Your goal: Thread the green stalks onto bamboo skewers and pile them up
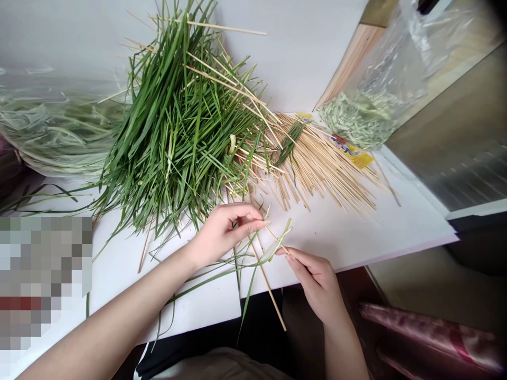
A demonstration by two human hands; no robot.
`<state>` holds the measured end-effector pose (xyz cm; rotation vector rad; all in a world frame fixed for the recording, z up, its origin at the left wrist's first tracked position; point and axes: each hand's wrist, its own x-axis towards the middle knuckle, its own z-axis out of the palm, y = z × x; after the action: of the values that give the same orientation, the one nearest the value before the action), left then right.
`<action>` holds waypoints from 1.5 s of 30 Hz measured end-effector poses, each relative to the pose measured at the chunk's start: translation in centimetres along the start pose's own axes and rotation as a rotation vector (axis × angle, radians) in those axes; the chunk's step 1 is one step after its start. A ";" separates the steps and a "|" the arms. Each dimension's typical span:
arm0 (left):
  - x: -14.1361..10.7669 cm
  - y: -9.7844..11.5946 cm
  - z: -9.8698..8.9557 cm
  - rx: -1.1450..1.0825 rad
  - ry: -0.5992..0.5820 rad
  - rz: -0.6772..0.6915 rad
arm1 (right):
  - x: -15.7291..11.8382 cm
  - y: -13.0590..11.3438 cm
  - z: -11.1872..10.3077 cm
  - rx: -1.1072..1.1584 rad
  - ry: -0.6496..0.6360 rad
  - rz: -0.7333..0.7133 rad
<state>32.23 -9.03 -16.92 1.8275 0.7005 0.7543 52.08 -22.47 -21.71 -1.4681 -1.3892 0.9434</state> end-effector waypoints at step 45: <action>0.4 0.7 -1.9 -0.262 0.194 -0.116 | -0.5 0.7 -0.9 0.323 0.001 0.005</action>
<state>31.14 -7.91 -15.60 1.4777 0.7859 0.9097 53.08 -23.05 -22.06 -1.2279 -1.1684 1.1118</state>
